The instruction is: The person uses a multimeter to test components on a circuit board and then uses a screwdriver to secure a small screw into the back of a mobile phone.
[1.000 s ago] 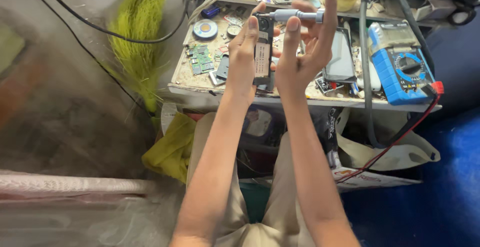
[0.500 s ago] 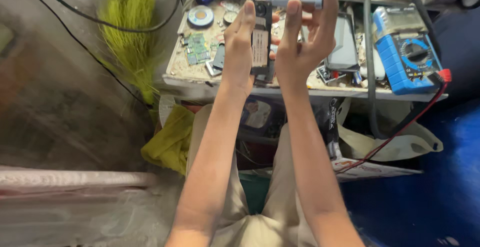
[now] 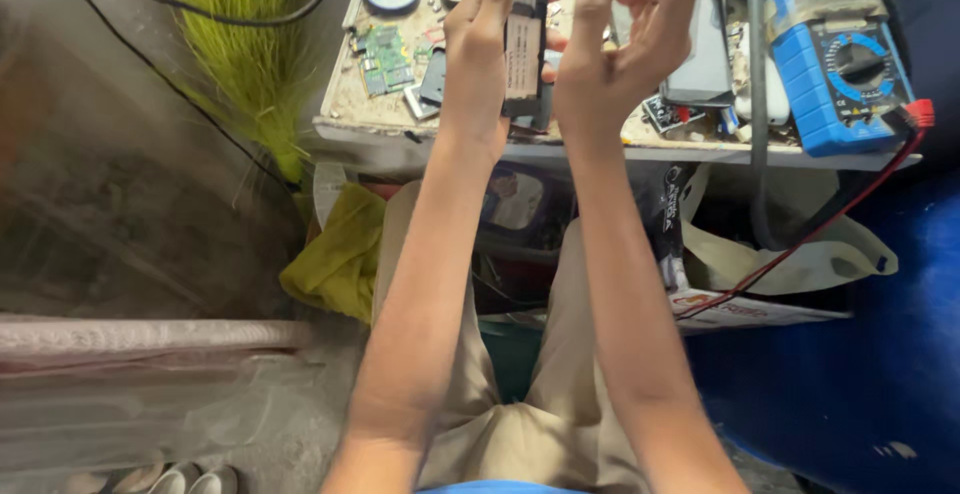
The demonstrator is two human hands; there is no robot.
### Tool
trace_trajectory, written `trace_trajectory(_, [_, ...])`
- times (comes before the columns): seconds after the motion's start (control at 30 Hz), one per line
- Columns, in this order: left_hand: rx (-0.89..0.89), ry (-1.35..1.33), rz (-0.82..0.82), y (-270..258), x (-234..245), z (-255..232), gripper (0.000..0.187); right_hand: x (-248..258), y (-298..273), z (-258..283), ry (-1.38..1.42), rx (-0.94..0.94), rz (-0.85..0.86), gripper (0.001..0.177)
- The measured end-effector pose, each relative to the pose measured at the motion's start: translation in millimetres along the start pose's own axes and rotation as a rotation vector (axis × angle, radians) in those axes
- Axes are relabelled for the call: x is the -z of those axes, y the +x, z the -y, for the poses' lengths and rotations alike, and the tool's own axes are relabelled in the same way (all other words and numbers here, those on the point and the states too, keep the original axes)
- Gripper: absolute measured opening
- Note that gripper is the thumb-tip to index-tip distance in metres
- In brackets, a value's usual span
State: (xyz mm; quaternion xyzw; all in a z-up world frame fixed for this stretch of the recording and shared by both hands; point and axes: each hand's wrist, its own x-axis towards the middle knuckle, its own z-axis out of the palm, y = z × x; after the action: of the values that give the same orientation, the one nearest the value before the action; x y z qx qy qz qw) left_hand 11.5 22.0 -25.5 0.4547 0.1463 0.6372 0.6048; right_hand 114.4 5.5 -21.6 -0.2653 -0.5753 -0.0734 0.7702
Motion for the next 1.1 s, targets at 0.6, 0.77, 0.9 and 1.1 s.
trace_trajectory(0.6, [-0.02,-0.016,-0.013,5,8,10,0.042,3,-7,-21,0.093,0.046,0.009,0.027])
trace_trajectory(0.77, [-0.027,-0.03,-0.005,5,8,10,0.042,4,-8,-18,0.068,0.025,0.01,0.025])
trace_trajectory(0.9, [-0.009,-0.035,-0.013,5,8,9,0.041,4,-5,-15,0.039,0.04,0.009,0.022])
trace_trajectory(1.1, [-0.004,-0.026,-0.02,4,7,8,0.041,3,-5,-10,0.032,-0.003,-0.007,0.018])
